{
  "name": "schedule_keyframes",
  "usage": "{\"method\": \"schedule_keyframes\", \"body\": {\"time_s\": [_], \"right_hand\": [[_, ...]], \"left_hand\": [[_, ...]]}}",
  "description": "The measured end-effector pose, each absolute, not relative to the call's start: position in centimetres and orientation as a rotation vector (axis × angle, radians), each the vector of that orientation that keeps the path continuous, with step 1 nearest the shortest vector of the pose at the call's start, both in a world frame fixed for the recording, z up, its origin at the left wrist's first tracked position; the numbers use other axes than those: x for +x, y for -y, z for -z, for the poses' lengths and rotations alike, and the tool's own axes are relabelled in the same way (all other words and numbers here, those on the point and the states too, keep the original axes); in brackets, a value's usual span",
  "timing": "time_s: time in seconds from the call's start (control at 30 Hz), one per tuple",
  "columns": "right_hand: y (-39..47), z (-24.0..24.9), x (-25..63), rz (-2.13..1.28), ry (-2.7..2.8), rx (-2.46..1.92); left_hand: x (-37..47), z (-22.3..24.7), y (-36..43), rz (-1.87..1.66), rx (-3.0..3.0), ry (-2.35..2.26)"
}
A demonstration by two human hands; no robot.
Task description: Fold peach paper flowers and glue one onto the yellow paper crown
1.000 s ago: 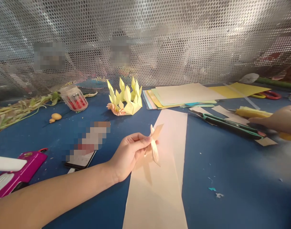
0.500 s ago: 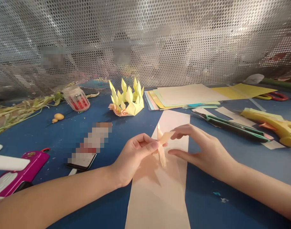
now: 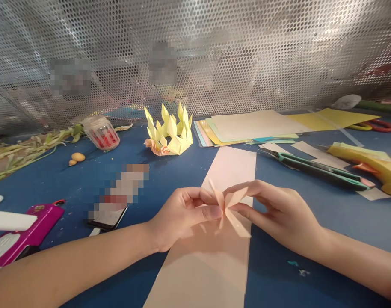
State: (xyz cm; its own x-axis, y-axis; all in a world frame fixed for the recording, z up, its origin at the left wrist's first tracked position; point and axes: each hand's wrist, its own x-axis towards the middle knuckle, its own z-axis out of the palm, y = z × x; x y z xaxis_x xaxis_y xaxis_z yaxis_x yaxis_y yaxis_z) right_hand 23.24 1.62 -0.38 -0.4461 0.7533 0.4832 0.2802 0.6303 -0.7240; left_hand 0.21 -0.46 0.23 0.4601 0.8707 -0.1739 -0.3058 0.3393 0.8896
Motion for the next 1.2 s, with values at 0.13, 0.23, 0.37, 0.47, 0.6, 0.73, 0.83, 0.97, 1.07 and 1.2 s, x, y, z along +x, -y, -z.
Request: {"method": "schedule_keyframes", "body": {"time_s": [0.13, 0.23, 0.37, 0.47, 0.6, 0.73, 0.83, 0.97, 1.07, 1.2], "right_hand": [[-1.9, -0.1, 22.9, -0.884, 1.956, -0.847], [-2.0, -0.5, 22.7, -1.013, 1.893, -0.861], [-2.0, -0.6, 22.6, -1.123, 1.849, -0.833], [-2.0, -0.7, 22.5, -1.230, 1.783, -0.810], [-2.0, -0.6, 22.4, -1.431, 1.661, -0.800], [-2.1, -0.4, 22.4, -1.509, 1.632, -0.787], [-2.0, -0.4, 22.3, -1.556, 1.616, -0.763], [-1.8, -0.6, 22.0, -1.703, 1.548, -0.731], [-1.5, -0.7, 22.0, -1.786, 1.504, -0.746], [-1.0, -0.5, 22.1, -1.795, 1.496, -0.748]], "left_hand": [[0.3, 0.0, 0.6, -0.873, 0.920, -0.756], [0.4, 0.1, 0.5, -0.899, 0.910, -0.791], [0.3, 0.2, 0.4, -0.930, 0.912, -0.825], [0.3, 0.1, 0.5, -0.942, 0.944, -0.835], [0.4, -0.1, 0.8, -0.981, 1.048, -0.828], [0.6, 0.0, 1.0, -1.121, 1.095, -0.816], [0.7, 0.2, 1.3, -1.218, 1.182, -0.797], [0.5, 0.3, 1.8, -1.343, 1.484, -0.802], [0.3, 0.1, 2.2, -1.423, 1.825, -0.825], [0.3, -0.1, 2.5, -1.436, 2.038, -0.831]]}}
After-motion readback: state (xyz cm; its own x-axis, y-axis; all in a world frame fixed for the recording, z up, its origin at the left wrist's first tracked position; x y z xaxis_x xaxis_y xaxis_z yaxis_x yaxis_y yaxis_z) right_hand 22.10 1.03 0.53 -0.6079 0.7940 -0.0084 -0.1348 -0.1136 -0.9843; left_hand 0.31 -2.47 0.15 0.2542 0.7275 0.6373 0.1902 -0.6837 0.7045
